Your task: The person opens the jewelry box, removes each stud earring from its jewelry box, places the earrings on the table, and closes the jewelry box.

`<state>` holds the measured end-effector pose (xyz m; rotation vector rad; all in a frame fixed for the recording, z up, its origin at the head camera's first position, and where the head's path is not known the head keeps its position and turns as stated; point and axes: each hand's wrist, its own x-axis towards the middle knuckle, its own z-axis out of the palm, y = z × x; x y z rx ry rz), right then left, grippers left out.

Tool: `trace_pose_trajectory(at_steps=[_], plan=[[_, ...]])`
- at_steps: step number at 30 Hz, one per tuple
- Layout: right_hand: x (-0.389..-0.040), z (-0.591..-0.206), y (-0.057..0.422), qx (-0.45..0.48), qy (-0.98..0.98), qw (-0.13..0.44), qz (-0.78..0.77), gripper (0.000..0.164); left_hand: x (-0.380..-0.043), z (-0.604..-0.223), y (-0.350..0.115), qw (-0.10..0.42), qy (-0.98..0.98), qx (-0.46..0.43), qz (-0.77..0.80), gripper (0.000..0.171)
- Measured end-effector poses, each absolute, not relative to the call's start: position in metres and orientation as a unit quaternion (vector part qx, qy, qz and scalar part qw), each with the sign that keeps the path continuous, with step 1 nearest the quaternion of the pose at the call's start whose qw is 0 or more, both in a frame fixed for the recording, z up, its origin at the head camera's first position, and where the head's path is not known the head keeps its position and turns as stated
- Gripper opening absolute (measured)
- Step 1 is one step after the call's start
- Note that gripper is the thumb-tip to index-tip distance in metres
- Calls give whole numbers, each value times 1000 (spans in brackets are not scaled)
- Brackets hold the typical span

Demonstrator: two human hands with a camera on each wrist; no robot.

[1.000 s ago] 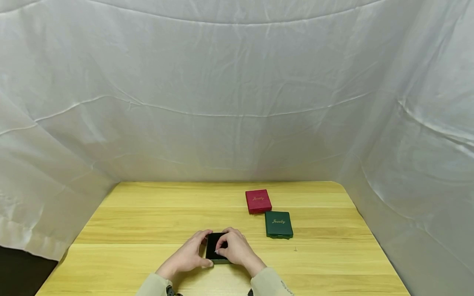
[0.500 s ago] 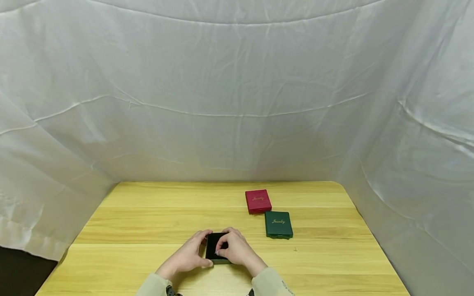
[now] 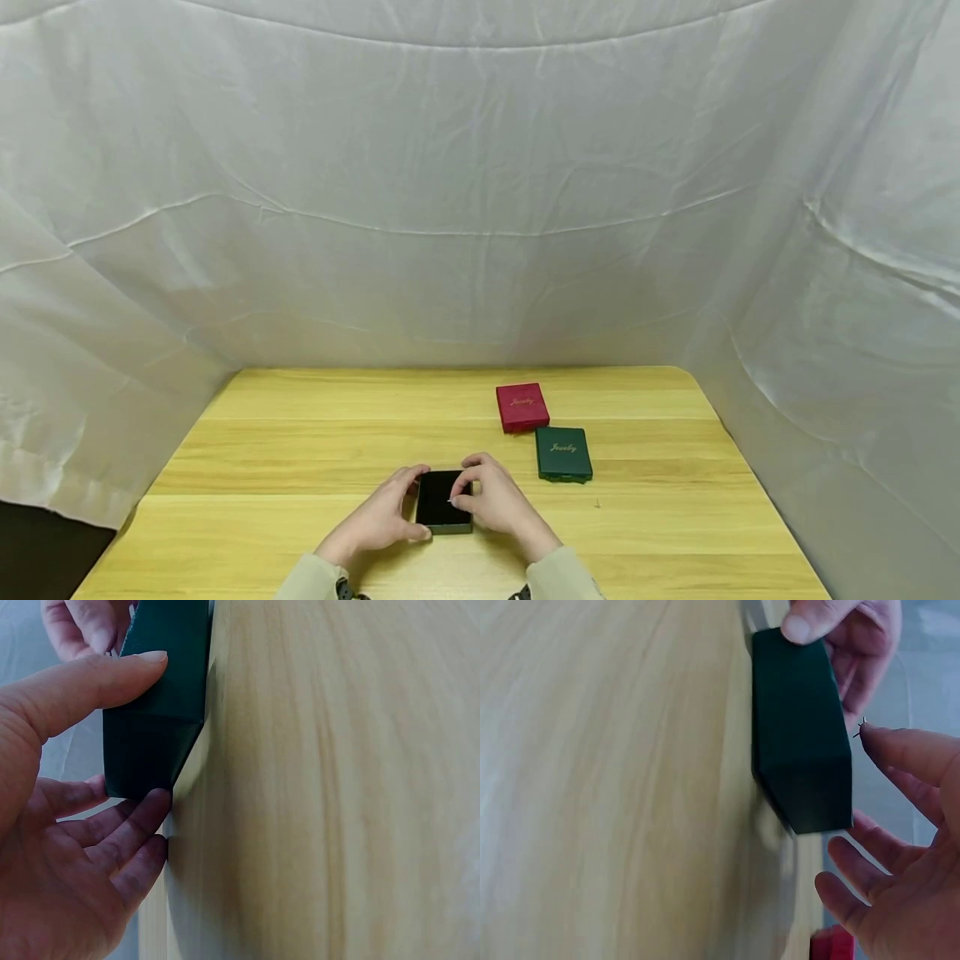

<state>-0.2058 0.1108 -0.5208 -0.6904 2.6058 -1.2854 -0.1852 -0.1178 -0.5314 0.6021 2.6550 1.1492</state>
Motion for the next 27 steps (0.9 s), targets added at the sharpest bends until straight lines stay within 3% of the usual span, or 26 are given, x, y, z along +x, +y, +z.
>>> trace_pose_trajectory(at_steps=[11, 27], plan=[[-204, -519, 154, -211, 869, 44, -446, 6, -184, -531, -116, 103, 893, 190, 395, 92], [-200, -511, 246, -81, 899, -10, -431, 8, -183, -529, -117, 102, 893, 193, 395, 91]])
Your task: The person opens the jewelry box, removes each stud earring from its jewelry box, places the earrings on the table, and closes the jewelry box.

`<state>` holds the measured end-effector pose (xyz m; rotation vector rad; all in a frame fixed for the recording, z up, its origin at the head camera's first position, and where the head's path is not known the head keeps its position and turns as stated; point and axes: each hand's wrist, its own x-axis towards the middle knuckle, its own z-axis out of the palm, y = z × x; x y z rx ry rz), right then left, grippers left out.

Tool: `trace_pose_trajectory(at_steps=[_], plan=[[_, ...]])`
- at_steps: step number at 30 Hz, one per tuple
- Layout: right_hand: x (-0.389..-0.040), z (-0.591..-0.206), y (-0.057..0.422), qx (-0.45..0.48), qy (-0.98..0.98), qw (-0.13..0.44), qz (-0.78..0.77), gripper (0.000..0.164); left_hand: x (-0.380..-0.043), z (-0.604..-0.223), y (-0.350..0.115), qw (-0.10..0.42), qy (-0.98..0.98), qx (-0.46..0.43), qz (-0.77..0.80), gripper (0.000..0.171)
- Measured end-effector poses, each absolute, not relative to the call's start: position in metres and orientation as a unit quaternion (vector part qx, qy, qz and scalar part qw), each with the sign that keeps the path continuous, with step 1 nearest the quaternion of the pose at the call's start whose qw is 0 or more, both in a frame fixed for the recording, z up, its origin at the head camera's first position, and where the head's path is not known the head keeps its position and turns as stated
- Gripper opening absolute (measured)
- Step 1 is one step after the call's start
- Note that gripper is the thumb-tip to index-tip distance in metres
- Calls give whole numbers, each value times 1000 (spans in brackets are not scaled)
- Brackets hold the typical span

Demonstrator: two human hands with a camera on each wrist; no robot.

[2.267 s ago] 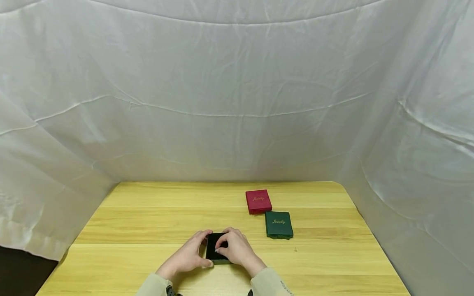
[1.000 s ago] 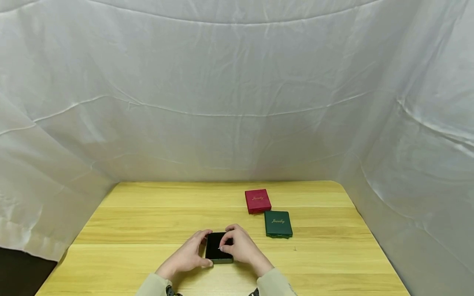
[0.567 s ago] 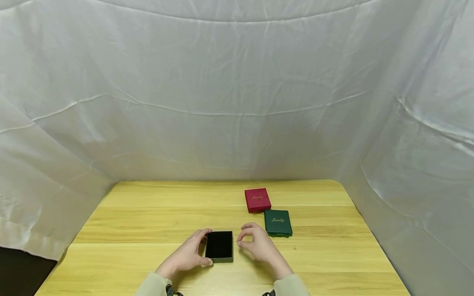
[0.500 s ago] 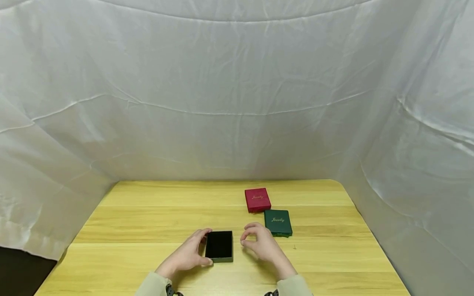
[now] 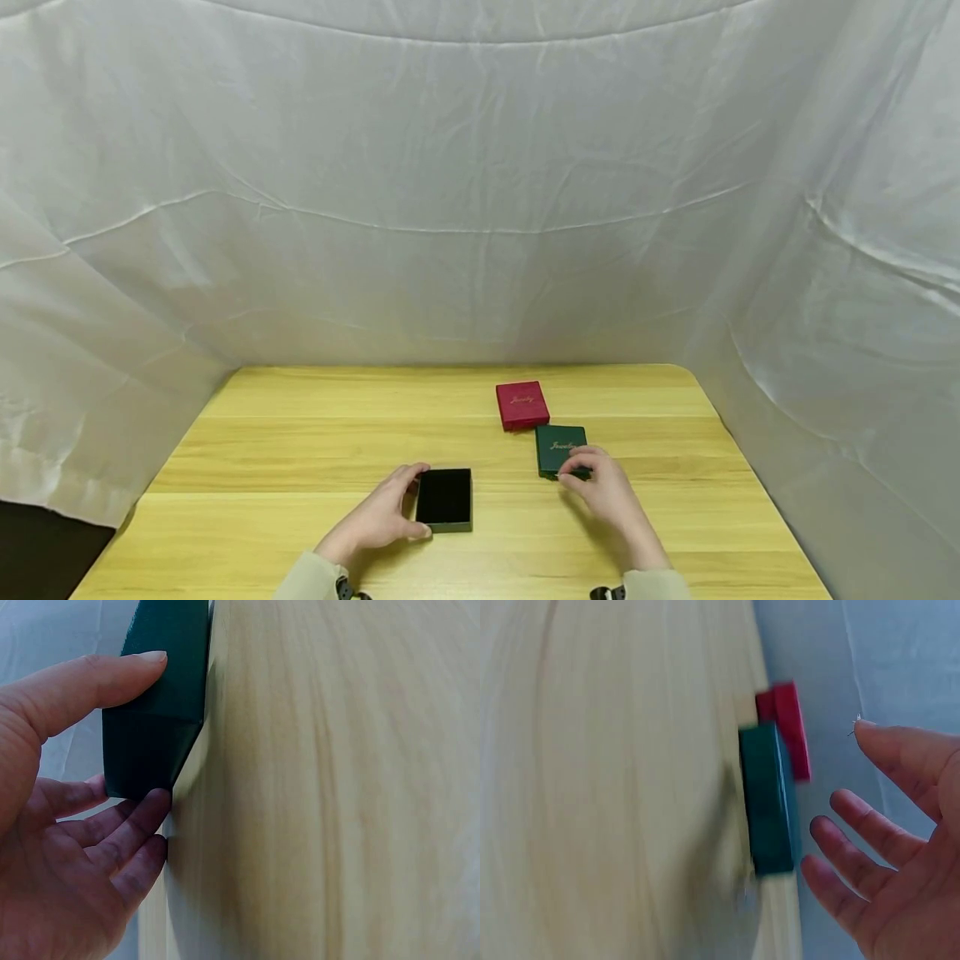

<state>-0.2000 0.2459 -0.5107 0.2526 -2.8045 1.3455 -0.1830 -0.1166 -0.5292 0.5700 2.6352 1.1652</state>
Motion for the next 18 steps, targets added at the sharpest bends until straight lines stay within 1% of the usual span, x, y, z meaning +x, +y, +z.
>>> trace_pose_trajectory(at_steps=[4, 8, 18], plan=[[-196, -511, 265, 68, -902, 18, 425, 4, -183, -528, -116, 101, 891, 195, 397, 91], [-192, -514, 281, 55, -910, 23, 410, 3, -182, -527, -116, 103, 890, 192, 400, 91], [-189, -528, 304, 46, -937, 6, 346, 6, -182, -528, -117, 105, 890, 193, 399, 91]])
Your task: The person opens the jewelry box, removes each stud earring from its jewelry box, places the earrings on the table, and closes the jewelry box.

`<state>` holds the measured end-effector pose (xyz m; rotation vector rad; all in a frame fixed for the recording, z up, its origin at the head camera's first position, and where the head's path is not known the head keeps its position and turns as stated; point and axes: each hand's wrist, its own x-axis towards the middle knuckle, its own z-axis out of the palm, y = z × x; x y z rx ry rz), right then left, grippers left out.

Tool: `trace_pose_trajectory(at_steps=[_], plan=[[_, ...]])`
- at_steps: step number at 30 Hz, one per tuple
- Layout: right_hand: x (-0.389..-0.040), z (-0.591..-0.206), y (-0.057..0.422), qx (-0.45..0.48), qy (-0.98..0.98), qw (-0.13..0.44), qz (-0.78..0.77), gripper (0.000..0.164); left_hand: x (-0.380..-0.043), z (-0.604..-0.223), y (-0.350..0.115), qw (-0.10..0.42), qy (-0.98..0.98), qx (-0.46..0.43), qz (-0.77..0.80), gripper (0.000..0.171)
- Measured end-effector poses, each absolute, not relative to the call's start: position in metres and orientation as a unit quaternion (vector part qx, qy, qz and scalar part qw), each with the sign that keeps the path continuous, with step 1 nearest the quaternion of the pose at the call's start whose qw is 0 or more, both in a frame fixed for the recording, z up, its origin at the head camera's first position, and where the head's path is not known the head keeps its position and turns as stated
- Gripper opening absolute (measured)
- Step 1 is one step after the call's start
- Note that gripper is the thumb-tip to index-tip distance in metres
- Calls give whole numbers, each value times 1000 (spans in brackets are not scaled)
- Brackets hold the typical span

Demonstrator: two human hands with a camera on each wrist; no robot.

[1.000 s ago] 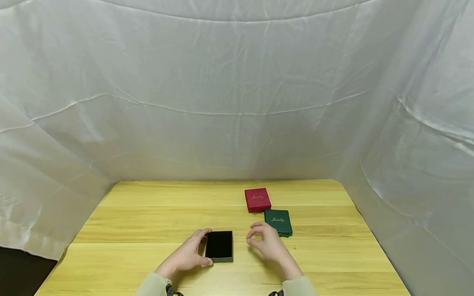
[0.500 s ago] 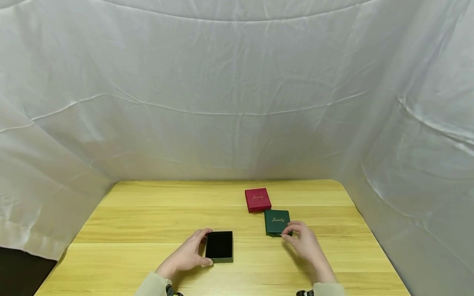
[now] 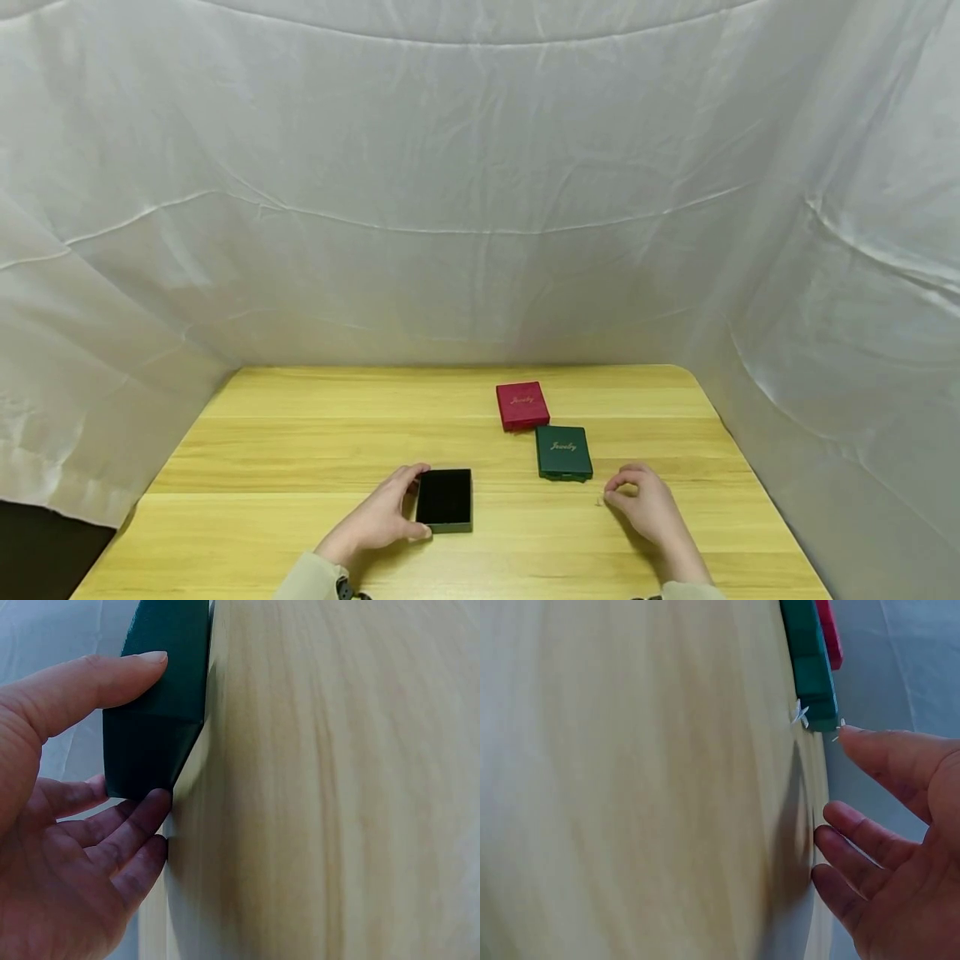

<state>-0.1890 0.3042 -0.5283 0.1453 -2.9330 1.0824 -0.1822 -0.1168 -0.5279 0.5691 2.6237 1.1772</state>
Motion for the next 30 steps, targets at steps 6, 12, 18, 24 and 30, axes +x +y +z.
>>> trace_pose_trajectory(at_steps=[6, 12, 18, 24, 30], plan=[[-190, -531, 309, 45, -945, -5, 325, 8, -183, -529, -117, 102, 891, 193, 398, 91], [-190, -532, 310, 42, -945, -11, 325, 8, -184, -530, -118, 100, 893, 193, 394, 91], [-190, -533, 311, 44, -946, -8, 321, 9, -183, -529, -118, 100, 894, 192, 392, 91], [-189, -534, 313, 49, -946, -3, 320, 9, -183, -530, -117, 101, 893, 194, 393, 91], [-189, -535, 314, 48, -947, -3, 318, 8, -184, -531, -118, 105, 895, 189, 390, 91]])
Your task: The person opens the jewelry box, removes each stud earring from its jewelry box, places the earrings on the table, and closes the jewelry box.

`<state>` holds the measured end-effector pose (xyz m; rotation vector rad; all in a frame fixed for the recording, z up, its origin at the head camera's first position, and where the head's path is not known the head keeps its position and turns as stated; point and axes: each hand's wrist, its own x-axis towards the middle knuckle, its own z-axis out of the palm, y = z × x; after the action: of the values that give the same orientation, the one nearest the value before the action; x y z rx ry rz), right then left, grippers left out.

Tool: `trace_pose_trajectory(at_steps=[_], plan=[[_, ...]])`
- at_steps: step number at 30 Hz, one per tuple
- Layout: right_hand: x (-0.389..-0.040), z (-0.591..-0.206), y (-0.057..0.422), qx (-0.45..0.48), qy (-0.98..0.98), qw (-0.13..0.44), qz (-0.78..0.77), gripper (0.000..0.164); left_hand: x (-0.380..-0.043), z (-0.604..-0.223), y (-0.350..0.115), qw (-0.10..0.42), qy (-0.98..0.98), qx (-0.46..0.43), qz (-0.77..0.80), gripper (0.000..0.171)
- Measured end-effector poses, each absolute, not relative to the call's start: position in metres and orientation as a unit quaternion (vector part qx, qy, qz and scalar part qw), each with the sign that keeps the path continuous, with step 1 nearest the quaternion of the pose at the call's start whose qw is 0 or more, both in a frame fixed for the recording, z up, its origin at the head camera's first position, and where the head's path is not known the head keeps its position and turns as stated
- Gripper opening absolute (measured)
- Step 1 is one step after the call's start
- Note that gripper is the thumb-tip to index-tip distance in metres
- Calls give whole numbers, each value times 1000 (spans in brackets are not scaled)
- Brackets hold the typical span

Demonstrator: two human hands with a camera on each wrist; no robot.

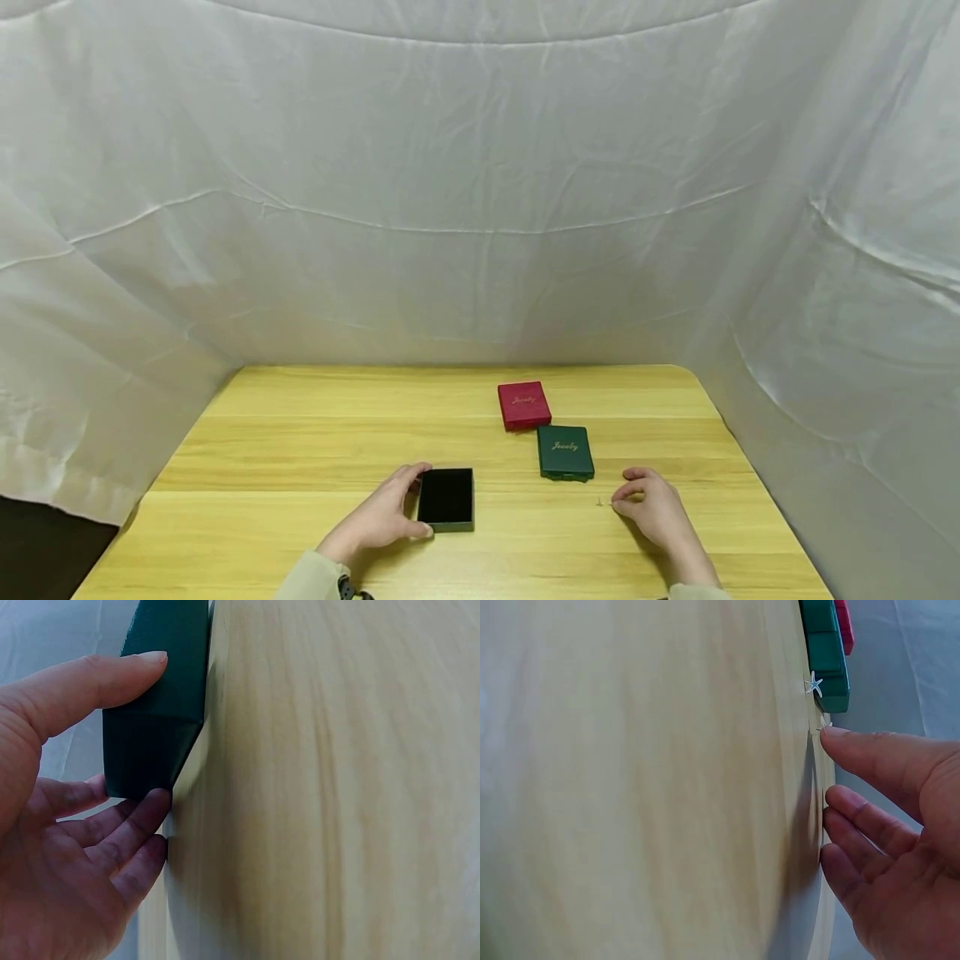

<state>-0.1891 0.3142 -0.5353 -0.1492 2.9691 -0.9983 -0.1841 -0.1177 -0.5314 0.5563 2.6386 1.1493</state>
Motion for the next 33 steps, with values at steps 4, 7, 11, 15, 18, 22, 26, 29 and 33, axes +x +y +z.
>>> trace_pose_trajectory(at_steps=[4, 7, 11, 15, 18, 22, 26, 29, 33], plan=[[-189, -535, 315, -45, 947, 8, -318, 7, -184, -531, -117, 105, 895, 188, 390, 91], [-189, -534, 315, -44, 947, 8, -317, 5, -184, -531, -117, 105, 895, 188, 391, 92], [-188, -533, 315, -45, 945, 7, -323, 3, -184, -531, -117, 106, 894, 189, 393, 91], [-187, -529, 314, -46, 940, 14, -338, 12, -184, -531, -117, 107, 894, 188, 393, 91], [-188, -525, 312, -41, 935, 29, -350, 27, -184, -532, -118, 109, 894, 188, 393, 91], [-193, -516, 306, -42, 930, 52, -363, 47, -184, -532, -118, 112, 893, 187, 393, 92], [-201, -508, 296, -59, 929, 56, -360, 62, -184, -531, -118, 112, 892, 188, 396, 91], [-208, -506, 290, -76, 930, 55, -356, 67, -184, -531, -118, 111, 892, 189, 396, 91], [-219, -505, 282, -96, 931, 58, -349, 72, -185, -532, -118, 111, 893, 188, 393, 91]])
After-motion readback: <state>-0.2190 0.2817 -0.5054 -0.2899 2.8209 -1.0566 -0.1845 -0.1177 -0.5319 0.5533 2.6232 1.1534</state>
